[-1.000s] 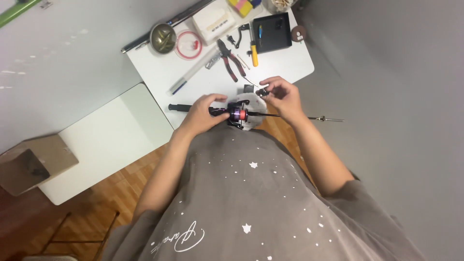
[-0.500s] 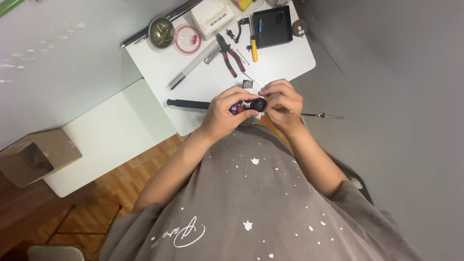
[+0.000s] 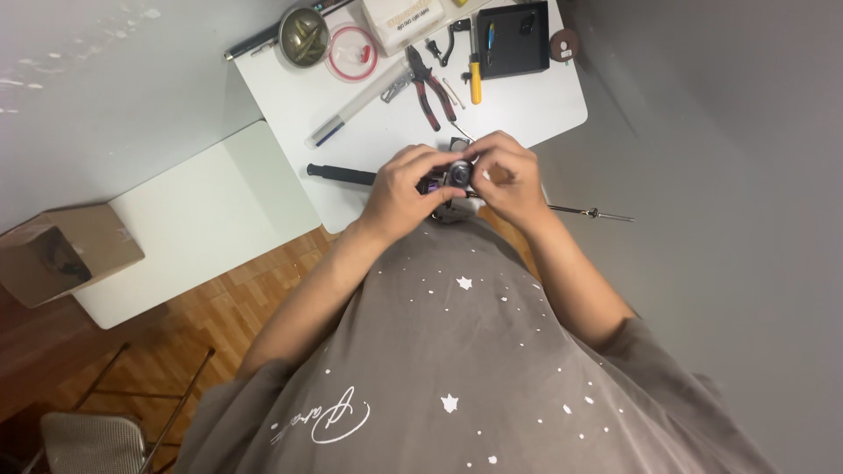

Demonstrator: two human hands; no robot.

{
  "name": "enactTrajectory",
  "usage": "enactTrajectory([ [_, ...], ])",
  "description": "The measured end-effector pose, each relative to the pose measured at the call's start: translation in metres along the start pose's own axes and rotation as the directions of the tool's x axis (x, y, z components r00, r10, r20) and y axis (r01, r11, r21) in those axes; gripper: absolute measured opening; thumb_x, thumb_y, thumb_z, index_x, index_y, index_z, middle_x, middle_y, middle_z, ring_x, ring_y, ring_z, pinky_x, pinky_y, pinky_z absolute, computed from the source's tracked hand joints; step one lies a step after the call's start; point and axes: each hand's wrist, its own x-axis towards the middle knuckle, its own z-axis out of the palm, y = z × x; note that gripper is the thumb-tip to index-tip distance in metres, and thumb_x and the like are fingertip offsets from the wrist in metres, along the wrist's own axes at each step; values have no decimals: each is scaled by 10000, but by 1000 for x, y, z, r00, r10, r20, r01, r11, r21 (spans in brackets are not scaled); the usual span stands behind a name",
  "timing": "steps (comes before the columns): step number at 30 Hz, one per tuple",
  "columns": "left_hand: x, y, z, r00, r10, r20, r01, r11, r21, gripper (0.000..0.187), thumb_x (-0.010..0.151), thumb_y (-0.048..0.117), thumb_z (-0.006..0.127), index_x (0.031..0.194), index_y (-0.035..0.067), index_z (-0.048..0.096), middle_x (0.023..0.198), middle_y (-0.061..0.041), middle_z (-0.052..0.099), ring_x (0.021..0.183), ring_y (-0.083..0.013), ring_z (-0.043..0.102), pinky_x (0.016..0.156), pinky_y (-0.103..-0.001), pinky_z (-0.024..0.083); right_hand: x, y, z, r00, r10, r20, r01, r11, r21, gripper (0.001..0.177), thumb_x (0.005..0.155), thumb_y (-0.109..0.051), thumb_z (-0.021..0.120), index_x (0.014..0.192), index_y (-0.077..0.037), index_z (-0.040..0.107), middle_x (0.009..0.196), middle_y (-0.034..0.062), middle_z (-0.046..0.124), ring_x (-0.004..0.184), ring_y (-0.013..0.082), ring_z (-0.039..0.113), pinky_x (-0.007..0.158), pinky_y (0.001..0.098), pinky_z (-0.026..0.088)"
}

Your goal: The recorder is seen assembling or repairing a fishing reel at a workbench.

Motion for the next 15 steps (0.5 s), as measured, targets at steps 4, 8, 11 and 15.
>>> enactTrajectory([
  [4, -3, -12, -1, 989, -136, -63, 130, 987, -89, 447, 819, 161, 881, 1208, 41, 696, 1058, -95, 714, 938, -211, 705, 817, -317, 569, 8, 19, -3, 998, 66, -8, -65, 997, 35, 108, 854, 85, 673, 843, -22, 661, 1071, 107, 718, 992, 188, 695, 867, 294, 571],
  [8, -11, -34, 4, 968, -236, -83, 227, 969, -102, 371, 881, 164, 856, 1198, 44, 706, 995, -74, 728, 867, -180, 719, 768, -300, 579, 2, 81, 1, 922, 380, -73, -381, 925, 3, 89, 923, 7, 696, 985, -51, 670, 1058, 60, 732, 966, 163, 692, 778, 274, 560],
  [11, -16, -45, 7, 959, -269, -92, 253, 954, -158, 356, 893, 141, 839, 1196, 27, 691, 995, -67, 741, 870, -160, 711, 763, -288, 581, -6, 124, 4, 851, 523, -53, -525, 842, -120, 126, 927, -55, 717, 1049, -61, 686, 1021, 49, 743, 915, 166, 700, 785, 299, 564],
  [15, -22, -58, 15, 944, -321, -76, 291, 919, -267, 343, 911, 73, 818, 1210, 2, 665, 988, -54, 744, 857, -101, 671, 766, -256, 560, -11, 163, 13, 728, 682, 73, -611, 693, -383, 217, 907, -133, 721, 1113, -70, 695, 1026, 94, 753, 926, 217, 737, 818, 355, 565],
])
